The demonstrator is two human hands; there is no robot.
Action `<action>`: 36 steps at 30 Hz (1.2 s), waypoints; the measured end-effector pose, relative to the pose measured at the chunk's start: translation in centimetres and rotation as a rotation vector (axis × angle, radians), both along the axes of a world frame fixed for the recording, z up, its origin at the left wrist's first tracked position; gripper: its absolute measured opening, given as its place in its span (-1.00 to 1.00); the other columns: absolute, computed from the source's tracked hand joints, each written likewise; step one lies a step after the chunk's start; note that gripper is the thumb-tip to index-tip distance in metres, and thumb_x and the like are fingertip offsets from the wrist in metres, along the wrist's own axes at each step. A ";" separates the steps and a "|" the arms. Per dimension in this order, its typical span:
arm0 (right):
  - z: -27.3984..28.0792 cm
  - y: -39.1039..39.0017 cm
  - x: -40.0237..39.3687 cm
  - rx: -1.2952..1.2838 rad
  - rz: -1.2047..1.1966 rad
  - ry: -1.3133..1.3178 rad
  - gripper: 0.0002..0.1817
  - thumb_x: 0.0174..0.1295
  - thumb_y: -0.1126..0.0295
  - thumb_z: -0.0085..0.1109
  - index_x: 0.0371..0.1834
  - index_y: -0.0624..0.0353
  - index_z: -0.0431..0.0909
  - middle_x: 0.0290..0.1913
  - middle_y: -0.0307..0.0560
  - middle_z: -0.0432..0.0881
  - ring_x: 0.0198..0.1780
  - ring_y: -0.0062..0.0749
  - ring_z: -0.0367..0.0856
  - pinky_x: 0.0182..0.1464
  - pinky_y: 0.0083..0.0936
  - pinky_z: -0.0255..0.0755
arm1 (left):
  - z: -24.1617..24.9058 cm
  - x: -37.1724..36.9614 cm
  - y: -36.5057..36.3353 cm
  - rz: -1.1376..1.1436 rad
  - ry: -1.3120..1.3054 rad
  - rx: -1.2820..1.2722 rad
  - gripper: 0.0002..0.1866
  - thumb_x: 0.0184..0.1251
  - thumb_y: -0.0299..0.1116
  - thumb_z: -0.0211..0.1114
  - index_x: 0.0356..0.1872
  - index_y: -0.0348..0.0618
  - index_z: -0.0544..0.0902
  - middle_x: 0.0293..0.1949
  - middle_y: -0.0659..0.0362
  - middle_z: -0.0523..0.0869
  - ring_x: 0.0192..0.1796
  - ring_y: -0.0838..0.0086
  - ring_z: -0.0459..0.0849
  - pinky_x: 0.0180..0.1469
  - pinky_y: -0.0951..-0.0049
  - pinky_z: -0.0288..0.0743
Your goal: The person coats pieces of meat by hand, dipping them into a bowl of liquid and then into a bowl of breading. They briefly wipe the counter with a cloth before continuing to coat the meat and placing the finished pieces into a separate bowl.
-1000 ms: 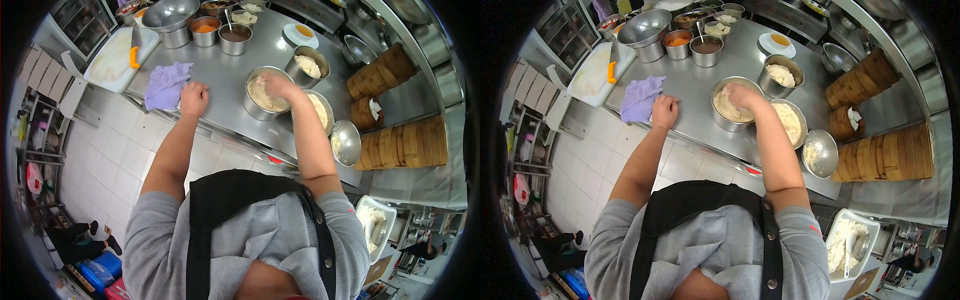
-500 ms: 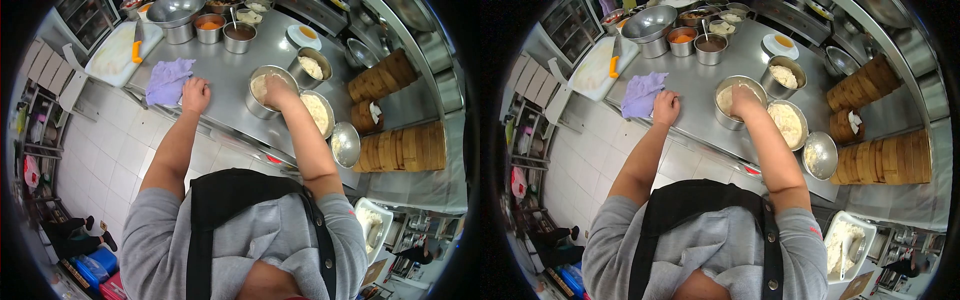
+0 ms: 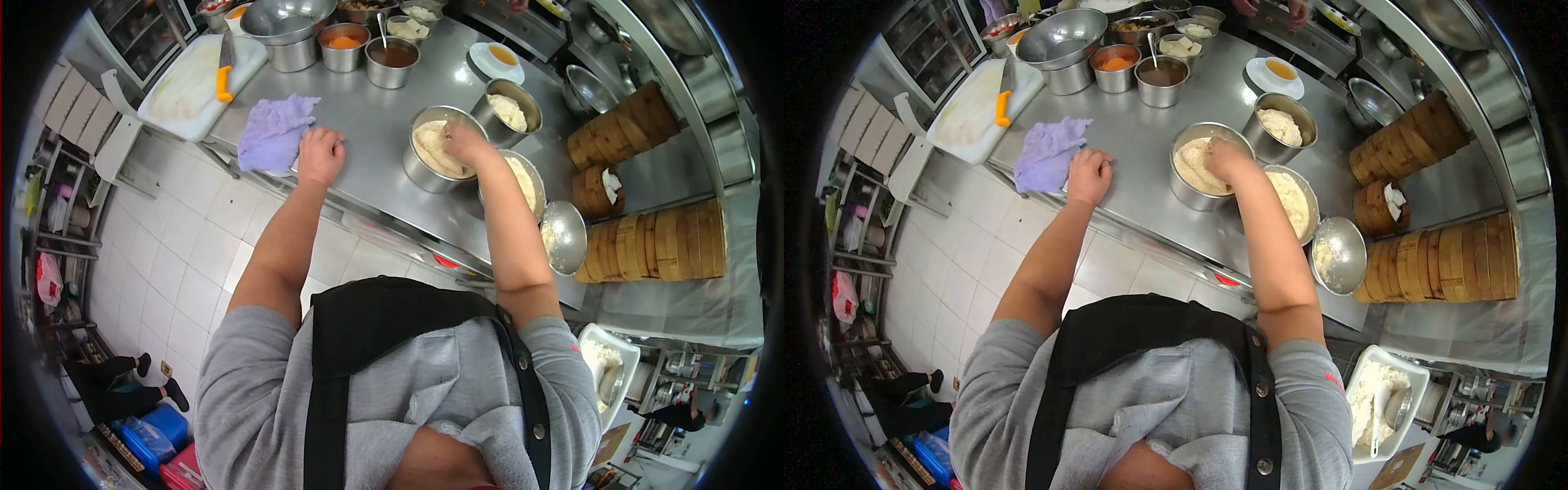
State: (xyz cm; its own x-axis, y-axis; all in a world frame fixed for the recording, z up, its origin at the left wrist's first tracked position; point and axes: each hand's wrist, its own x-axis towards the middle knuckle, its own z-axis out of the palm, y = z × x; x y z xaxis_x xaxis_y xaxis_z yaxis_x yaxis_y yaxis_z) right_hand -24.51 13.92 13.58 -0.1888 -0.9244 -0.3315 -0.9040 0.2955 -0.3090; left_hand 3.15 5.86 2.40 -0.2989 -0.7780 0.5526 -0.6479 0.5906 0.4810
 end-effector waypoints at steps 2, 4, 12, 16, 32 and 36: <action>0.0 -0.1 0.3 0.019 0.015 0.020 -0.45 0.11 0.37 0.07 0.23 0.26 0.36 0.19 0.19 0.48 0.23 -0.03 0.44 0.26 -0.30 0.32 | -0.2 0.0 0.0 -0.004 -0.001 0.004 -0.88 0.10 -0.45 0.19 -0.36 -0.05 0.66 -0.23 0.16 0.61 -0.05 0.19 0.51 0.03 0.23 0.38; -0.1 0.3 1.2 -0.007 0.017 0.032 -0.50 0.14 0.39 0.04 0.20 0.26 0.38 0.18 0.18 0.49 0.21 -0.03 0.46 0.24 -0.30 0.33 | -0.3 0.0 -0.1 -0.004 0.002 0.007 -0.88 0.10 -0.45 0.19 -0.36 -0.06 0.66 -0.24 0.16 0.62 -0.06 0.19 0.52 0.02 0.23 0.38; 3.7 1.9 2.9 -0.389 -0.068 0.165 -0.65 0.17 0.34 0.05 -0.02 0.29 0.51 0.08 0.16 0.54 0.13 -0.05 0.52 0.17 -0.27 0.39 | -0.3 -0.1 0.1 0.002 0.005 -0.003 -0.89 0.10 -0.46 0.19 -0.37 -0.06 0.66 -0.27 0.16 0.62 -0.08 0.19 0.53 0.01 0.23 0.40; -1.4 -0.6 -0.1 -0.313 0.136 -0.022 -0.66 0.18 0.35 0.01 -0.03 0.30 0.52 0.00 0.11 0.60 0.05 -0.07 0.57 0.07 -0.28 0.44 | -0.3 -0.1 -0.1 0.001 0.006 -0.009 -0.89 0.10 -0.46 0.19 -0.37 -0.06 0.66 -0.27 0.16 0.62 -0.09 0.18 0.53 0.00 0.22 0.41; -0.1 -3.8 -0.5 0.140 0.070 -0.113 -0.60 0.15 0.35 -0.03 0.02 0.32 0.50 -0.10 0.14 0.64 -0.14 -0.08 0.63 -0.05 -0.26 0.48 | -0.9 -0.1 -0.4 0.002 0.013 -0.013 -0.88 0.04 -0.47 0.19 -0.40 -0.05 0.66 -0.27 0.19 0.63 -0.09 0.20 0.53 -0.03 0.21 0.39; -0.9 -3.1 0.6 0.121 0.089 -0.112 -0.61 0.11 0.39 0.03 0.02 0.30 0.50 -0.19 0.13 0.65 -0.24 -0.11 0.65 -0.09 -0.28 0.51 | -0.3 -0.3 -0.5 0.008 -0.001 -0.018 -0.89 0.05 -0.46 0.19 -0.40 -0.05 0.65 -0.28 0.17 0.62 -0.09 0.19 0.53 -0.03 0.20 0.40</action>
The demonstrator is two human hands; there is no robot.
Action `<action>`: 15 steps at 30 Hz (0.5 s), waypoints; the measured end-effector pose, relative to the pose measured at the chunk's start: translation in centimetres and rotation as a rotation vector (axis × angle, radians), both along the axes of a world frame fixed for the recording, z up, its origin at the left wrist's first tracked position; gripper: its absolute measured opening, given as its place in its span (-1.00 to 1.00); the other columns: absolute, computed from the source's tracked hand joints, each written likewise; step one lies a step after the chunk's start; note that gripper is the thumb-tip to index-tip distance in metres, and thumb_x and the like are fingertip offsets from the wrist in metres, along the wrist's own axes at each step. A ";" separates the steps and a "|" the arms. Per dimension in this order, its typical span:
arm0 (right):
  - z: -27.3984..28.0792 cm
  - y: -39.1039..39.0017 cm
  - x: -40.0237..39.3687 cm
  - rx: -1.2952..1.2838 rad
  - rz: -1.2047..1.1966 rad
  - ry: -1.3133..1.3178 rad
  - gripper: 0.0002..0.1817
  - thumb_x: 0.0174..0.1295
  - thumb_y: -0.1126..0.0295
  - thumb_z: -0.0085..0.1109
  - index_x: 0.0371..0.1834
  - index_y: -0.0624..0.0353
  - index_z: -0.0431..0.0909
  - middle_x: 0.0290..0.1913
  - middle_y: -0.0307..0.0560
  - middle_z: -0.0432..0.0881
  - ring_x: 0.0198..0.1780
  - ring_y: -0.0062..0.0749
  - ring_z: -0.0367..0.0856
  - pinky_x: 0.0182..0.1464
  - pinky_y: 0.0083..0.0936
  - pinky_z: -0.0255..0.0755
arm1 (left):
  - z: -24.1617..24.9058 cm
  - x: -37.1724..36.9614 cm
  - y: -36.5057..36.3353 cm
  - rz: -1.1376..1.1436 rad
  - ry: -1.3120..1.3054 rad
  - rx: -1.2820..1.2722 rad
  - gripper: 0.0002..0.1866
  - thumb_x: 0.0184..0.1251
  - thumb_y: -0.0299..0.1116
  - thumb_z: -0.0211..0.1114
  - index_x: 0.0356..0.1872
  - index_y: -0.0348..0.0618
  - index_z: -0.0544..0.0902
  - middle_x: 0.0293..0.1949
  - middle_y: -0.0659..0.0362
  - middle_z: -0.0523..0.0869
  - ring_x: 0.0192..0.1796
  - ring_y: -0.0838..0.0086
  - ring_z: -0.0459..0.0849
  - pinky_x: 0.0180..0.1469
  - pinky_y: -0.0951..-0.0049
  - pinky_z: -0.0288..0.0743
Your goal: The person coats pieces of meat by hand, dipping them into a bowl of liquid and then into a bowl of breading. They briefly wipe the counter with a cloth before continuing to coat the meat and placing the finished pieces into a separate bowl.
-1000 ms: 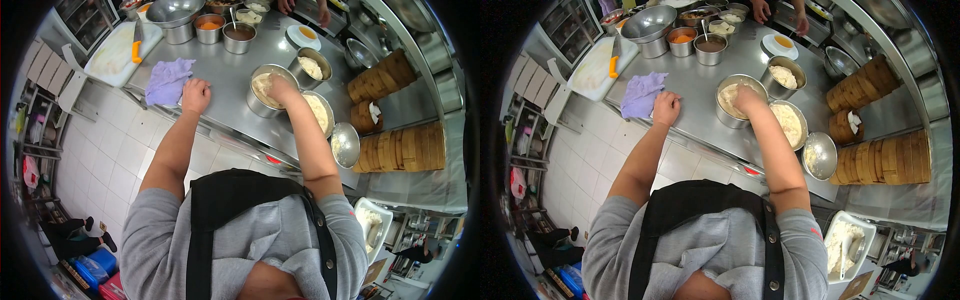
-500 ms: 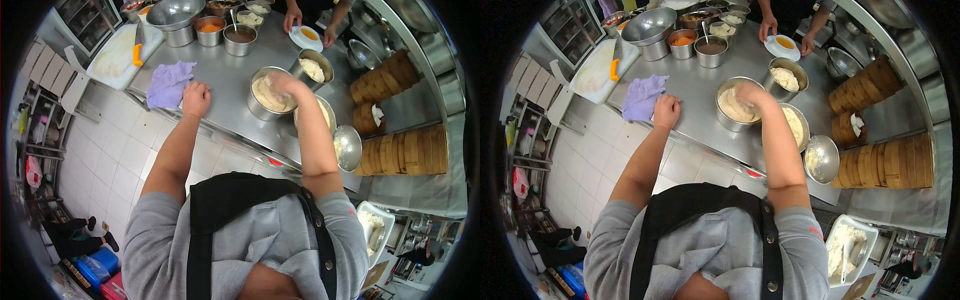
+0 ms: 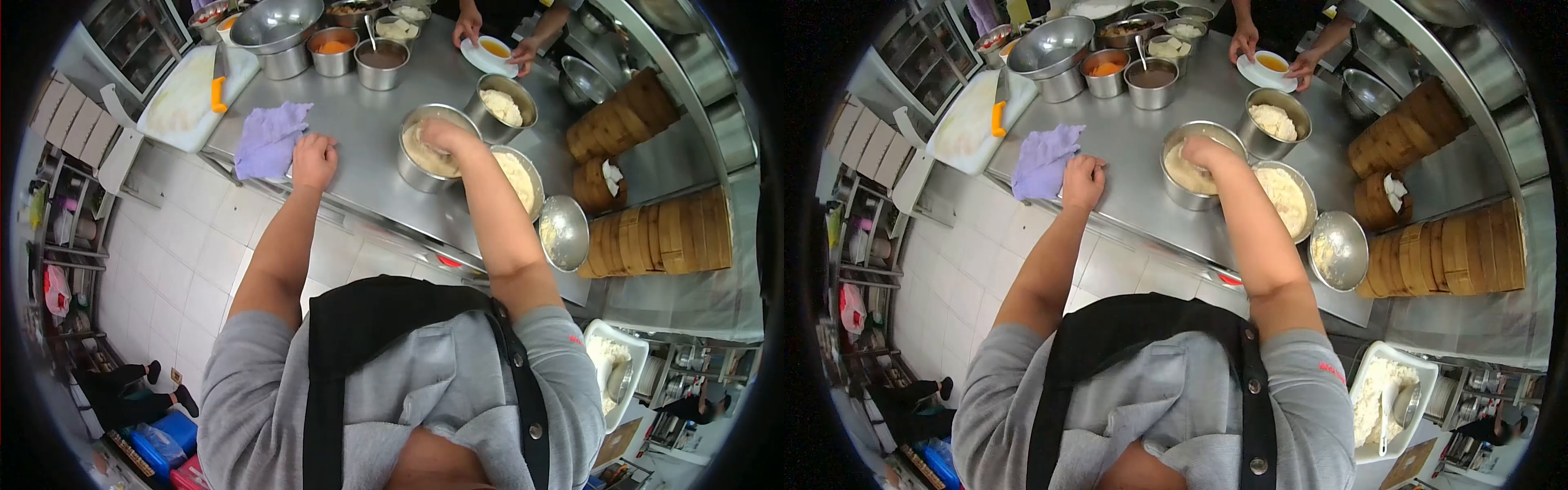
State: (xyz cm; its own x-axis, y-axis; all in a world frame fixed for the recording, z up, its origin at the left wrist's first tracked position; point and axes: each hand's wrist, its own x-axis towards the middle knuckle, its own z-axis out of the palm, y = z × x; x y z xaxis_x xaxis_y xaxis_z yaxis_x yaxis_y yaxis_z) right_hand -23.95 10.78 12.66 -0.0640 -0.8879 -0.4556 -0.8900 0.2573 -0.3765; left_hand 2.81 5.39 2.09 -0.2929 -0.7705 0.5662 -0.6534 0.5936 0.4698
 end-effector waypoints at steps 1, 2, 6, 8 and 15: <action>0.0 -0.2 -0.4 0.016 -0.026 -0.039 -0.61 0.11 0.39 0.05 0.03 0.29 0.49 -0.19 0.14 0.64 -0.21 -0.10 0.64 -0.08 -0.29 0.51 | 0.0 0.1 -0.1 0.001 -0.001 -0.005 -0.89 0.05 -0.46 0.18 -0.40 -0.05 0.65 -0.28 0.17 0.62 -0.09 0.19 0.53 -0.03 0.20 0.39; -0.1 -0.4 -0.8 0.032 -0.052 -0.078 -0.60 0.10 0.39 0.08 0.03 0.27 0.49 -0.18 0.16 0.64 -0.18 -0.09 0.64 -0.06 -0.29 0.50 | -0.3 0.2 0.1 0.001 -0.006 -0.001 -0.89 0.05 -0.46 0.18 -0.40 -0.05 0.65 -0.28 0.17 0.62 -0.09 0.18 0.53 -0.02 0.20 0.39; 3.3 2.5 0.4 -0.082 -0.059 0.108 -0.58 0.06 0.40 0.17 0.04 0.26 0.49 -0.02 0.14 0.61 0.05 -0.15 0.59 0.08 -0.31 0.46 | -0.1 0.3 0.5 0.006 0.007 0.014 -0.89 0.05 -0.46 0.19 -0.40 -0.06 0.65 -0.28 0.16 0.62 -0.08 0.18 0.53 -0.01 0.19 0.39; 2.8 3.9 1.5 -0.144 -0.033 0.306 -0.52 0.03 0.39 0.23 0.08 0.27 0.47 0.04 0.11 0.59 0.12 -0.19 0.56 0.12 -0.31 0.45 | -0.1 0.1 0.4 0.006 0.002 0.014 -0.89 0.04 -0.46 0.19 -0.40 -0.06 0.65 -0.28 0.16 0.62 -0.08 0.18 0.53 -0.01 0.19 0.39; 1.1 3.8 0.9 -0.194 -0.105 0.350 -0.44 0.00 0.23 0.32 0.08 0.27 0.48 0.14 0.12 0.54 0.18 -0.10 0.50 0.19 -0.27 0.40 | -0.3 0.3 0.2 -0.005 0.016 0.004 -0.88 0.05 -0.47 0.19 -0.39 -0.05 0.66 -0.28 0.17 0.62 -0.07 0.20 0.52 -0.01 0.21 0.39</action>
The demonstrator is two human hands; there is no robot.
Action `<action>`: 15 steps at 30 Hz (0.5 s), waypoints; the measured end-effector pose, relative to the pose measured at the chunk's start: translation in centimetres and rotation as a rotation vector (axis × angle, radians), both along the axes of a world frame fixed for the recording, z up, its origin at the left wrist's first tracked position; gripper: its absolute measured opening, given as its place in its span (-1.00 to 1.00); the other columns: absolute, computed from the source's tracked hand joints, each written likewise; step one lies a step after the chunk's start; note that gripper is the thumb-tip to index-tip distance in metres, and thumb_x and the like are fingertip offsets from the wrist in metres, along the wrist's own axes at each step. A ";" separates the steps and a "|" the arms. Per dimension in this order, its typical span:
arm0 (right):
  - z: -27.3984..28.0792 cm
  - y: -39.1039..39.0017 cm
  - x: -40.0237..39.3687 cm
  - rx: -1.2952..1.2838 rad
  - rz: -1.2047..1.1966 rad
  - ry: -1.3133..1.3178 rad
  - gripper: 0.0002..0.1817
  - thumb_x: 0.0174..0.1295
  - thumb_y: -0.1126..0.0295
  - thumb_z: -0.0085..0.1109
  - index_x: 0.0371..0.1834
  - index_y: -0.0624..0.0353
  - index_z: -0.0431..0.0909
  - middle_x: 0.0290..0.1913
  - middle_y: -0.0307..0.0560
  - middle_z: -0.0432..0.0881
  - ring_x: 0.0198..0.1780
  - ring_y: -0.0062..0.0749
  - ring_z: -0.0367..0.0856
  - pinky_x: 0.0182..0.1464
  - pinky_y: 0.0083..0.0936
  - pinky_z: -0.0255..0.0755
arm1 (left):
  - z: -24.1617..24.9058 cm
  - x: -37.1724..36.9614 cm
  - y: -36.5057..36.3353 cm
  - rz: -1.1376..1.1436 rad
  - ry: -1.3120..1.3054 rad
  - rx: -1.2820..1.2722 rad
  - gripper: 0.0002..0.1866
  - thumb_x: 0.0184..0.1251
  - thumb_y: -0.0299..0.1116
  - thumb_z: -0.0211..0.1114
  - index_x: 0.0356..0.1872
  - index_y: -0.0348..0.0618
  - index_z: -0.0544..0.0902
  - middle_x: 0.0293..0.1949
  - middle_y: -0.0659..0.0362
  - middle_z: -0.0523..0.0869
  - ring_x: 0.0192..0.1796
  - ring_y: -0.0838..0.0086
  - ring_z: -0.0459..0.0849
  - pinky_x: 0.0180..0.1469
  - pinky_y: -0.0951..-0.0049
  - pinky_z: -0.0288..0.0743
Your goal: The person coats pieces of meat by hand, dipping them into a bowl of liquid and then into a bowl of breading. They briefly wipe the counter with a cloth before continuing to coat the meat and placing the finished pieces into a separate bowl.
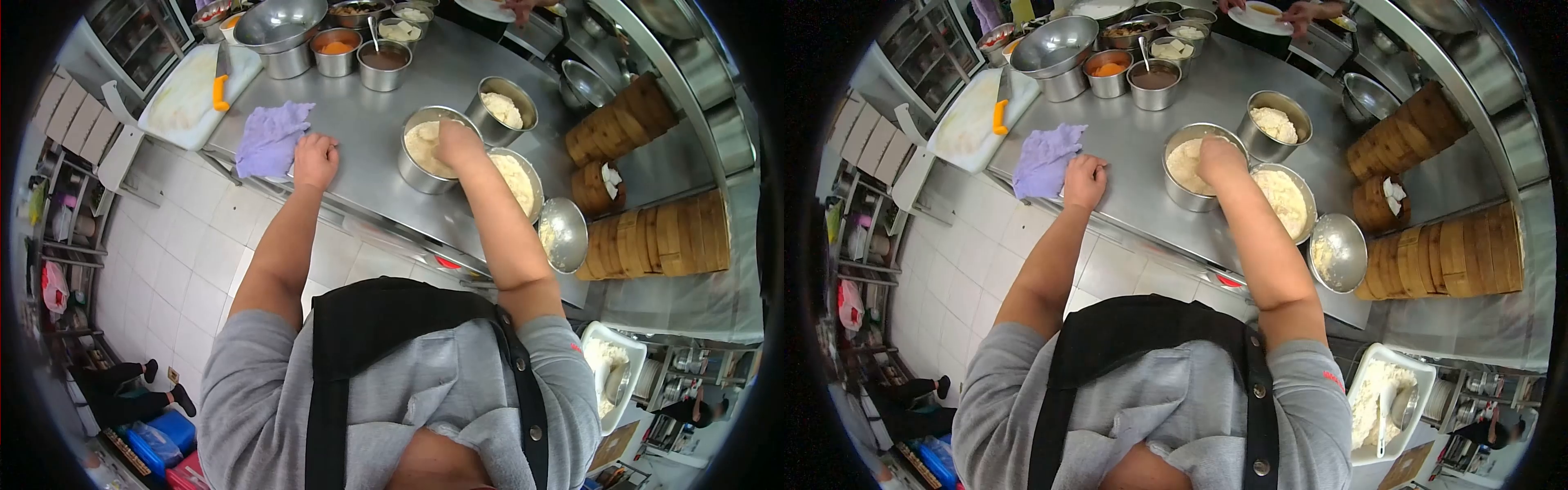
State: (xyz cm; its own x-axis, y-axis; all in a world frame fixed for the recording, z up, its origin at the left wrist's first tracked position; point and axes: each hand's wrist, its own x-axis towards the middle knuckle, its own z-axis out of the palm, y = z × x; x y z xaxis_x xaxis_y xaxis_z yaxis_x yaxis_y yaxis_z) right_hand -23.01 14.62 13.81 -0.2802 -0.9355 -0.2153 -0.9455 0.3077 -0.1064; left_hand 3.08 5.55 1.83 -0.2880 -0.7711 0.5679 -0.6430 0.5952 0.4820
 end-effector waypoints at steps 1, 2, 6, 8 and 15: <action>0.2 -0.1 -0.6 -0.012 -0.011 -0.063 -0.45 0.01 0.22 0.31 0.06 0.28 0.49 0.15 0.13 0.53 0.19 -0.09 0.49 0.19 -0.28 0.39 | -0.1 0.0 -0.1 0.003 0.004 0.001 -0.88 0.05 -0.47 0.19 -0.40 -0.05 0.66 -0.28 0.18 0.62 -0.07 0.20 0.52 -0.01 0.21 0.39; 0.3 -0.2 -1.1 -0.021 0.028 -0.132 -0.47 0.01 0.22 0.30 0.04 0.29 0.50 0.13 0.12 0.55 0.18 -0.09 0.50 0.17 -0.29 0.40 | -0.2 0.0 0.0 0.007 0.008 0.004 -0.88 0.05 -0.47 0.19 -0.40 -0.05 0.66 -0.28 0.18 0.62 -0.07 0.20 0.52 -0.01 0.20 0.39; -0.1 -0.5 -2.4 0.046 0.079 -0.301 -0.49 0.02 0.24 0.26 0.02 0.31 0.52 0.05 0.14 0.60 0.11 -0.09 0.56 0.13 -0.32 0.42 | -0.3 0.0 0.0 -0.002 0.024 -0.020 -0.89 0.04 -0.48 0.19 -0.41 -0.05 0.66 -0.29 0.19 0.62 -0.09 0.20 0.52 -0.04 0.20 0.39; -0.1 -0.8 -2.6 0.026 0.069 -0.263 -0.49 0.01 0.25 0.25 0.04 0.29 0.52 0.00 0.15 0.62 0.07 -0.09 0.58 0.13 -0.34 0.42 | -0.2 0.0 -0.1 -0.003 0.024 -0.018 -0.89 0.03 -0.48 0.19 -0.42 -0.05 0.65 -0.29 0.19 0.62 -0.11 0.20 0.52 -0.05 0.20 0.39; -1.2 -2.5 -2.2 -0.044 0.187 -0.458 -0.58 0.04 0.37 0.17 0.02 0.24 0.53 -0.10 0.08 0.65 -0.03 -0.17 0.59 0.06 -0.38 0.42 | -0.3 -0.1 0.0 0.000 0.006 -0.003 -0.88 0.04 -0.47 0.19 -0.41 -0.04 0.66 -0.28 0.20 0.62 -0.10 0.21 0.53 -0.03 0.20 0.39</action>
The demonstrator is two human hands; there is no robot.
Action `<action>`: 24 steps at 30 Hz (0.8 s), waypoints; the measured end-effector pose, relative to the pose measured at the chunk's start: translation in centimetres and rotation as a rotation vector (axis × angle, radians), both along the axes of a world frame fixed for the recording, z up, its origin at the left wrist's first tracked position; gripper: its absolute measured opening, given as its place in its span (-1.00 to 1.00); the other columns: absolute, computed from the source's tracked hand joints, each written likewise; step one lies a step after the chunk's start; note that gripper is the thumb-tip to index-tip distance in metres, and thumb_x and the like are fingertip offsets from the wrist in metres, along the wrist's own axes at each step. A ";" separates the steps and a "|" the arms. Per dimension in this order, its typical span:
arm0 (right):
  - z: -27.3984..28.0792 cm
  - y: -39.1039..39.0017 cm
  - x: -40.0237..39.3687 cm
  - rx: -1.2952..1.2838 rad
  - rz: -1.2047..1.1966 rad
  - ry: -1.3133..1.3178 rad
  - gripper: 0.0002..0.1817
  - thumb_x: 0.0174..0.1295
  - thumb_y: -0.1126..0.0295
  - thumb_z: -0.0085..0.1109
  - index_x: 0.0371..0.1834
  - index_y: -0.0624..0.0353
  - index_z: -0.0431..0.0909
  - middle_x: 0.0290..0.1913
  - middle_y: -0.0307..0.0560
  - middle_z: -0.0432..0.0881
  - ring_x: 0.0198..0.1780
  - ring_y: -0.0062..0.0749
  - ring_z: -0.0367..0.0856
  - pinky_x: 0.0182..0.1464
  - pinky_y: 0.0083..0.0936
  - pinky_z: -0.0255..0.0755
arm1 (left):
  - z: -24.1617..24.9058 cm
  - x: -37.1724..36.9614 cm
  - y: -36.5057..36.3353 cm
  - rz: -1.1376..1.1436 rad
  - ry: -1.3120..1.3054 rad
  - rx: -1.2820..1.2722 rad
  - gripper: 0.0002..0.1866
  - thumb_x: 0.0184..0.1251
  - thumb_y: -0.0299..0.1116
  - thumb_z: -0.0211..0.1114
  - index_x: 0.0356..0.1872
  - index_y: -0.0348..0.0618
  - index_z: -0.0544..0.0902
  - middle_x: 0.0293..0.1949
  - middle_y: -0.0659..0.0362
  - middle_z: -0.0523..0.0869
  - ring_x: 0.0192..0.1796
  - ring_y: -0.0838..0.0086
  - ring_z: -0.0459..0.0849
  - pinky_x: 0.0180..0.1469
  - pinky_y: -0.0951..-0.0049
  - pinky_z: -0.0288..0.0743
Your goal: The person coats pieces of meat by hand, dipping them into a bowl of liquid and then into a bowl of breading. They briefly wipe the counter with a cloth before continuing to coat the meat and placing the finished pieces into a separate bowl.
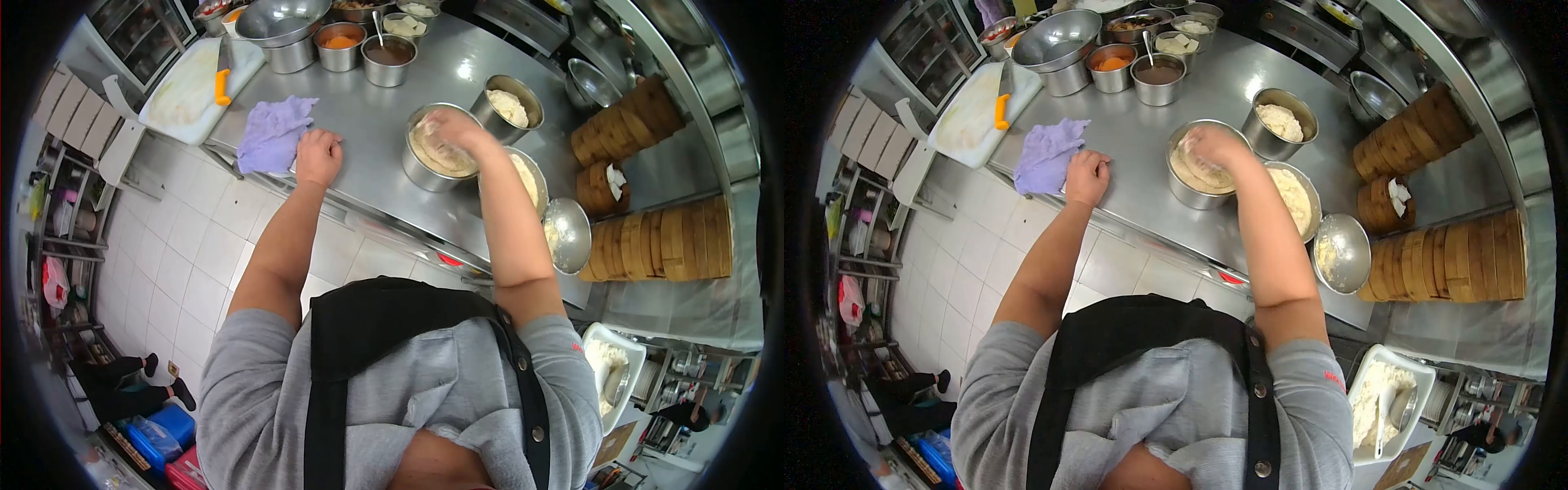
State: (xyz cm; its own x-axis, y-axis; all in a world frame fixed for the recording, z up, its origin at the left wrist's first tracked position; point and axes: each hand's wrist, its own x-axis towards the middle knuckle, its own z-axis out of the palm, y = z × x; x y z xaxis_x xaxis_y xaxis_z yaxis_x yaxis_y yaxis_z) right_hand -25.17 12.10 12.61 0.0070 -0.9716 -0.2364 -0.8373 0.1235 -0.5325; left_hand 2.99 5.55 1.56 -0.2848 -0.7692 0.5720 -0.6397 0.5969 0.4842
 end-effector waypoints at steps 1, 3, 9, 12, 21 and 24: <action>-1.0 -0.7 0.5 0.074 0.075 0.047 -0.58 0.03 0.41 0.16 0.02 0.24 0.53 -0.14 0.04 0.66 -0.07 -0.22 0.59 0.04 -0.41 0.43 | 0.0 0.0 0.0 0.001 -0.004 0.004 -0.88 0.04 -0.47 0.19 -0.40 -0.04 0.66 -0.28 0.20 0.62 -0.09 0.21 0.53 -0.02 0.21 0.39; -0.4 -1.2 1.0 0.123 -0.013 0.008 -0.56 -0.02 0.48 0.12 0.02 0.25 0.52 -0.15 0.03 0.64 -0.11 -0.26 0.59 0.00 -0.38 0.44 | 0.2 0.0 -0.4 0.002 -0.006 -0.007 -0.88 0.04 -0.47 0.19 -0.40 -0.04 0.66 -0.28 0.19 0.62 -0.09 0.21 0.53 -0.01 0.21 0.39; 3.8 0.5 0.2 0.039 -0.164 -0.199 -0.59 0.03 0.47 0.04 0.02 0.26 0.52 -0.17 0.04 0.65 -0.27 -0.27 0.65 -0.16 -0.40 0.50 | 0.5 0.1 0.2 0.006 -0.017 0.004 -0.89 0.10 -0.48 0.19 -0.38 -0.08 0.67 -0.28 0.15 0.63 -0.11 0.17 0.53 -0.02 0.23 0.42; 5.1 1.6 0.2 0.057 -0.183 -0.139 -0.59 0.10 0.44 0.03 0.07 0.26 0.49 -0.14 0.03 0.64 -0.22 -0.25 0.63 -0.13 -0.40 0.49 | 0.2 0.2 -0.1 -0.001 -0.016 0.009 -0.89 0.09 -0.47 0.19 -0.38 -0.08 0.67 -0.27 0.15 0.63 -0.10 0.17 0.53 -0.01 0.23 0.42; 1.7 1.1 -1.6 0.198 -0.049 -0.006 -0.52 0.25 0.37 -0.07 0.26 0.21 0.39 -0.04 0.02 0.60 -0.26 -0.35 0.63 -0.21 -0.44 0.52 | 0.0 0.0 0.2 0.016 -0.017 0.001 -0.88 0.05 -0.47 0.20 -0.40 -0.02 0.67 -0.28 0.19 0.62 -0.09 0.21 0.53 -0.02 0.22 0.40; 0.5 1.2 -1.7 0.221 -0.032 -0.061 -0.53 0.20 0.42 -0.08 0.21 0.22 0.41 -0.10 0.01 0.61 -0.30 -0.35 0.61 -0.25 -0.44 0.51 | 0.3 0.0 0.1 0.011 -0.021 0.005 -0.88 0.06 -0.46 0.20 -0.39 -0.02 0.67 -0.28 0.19 0.62 -0.10 0.20 0.53 -0.02 0.22 0.40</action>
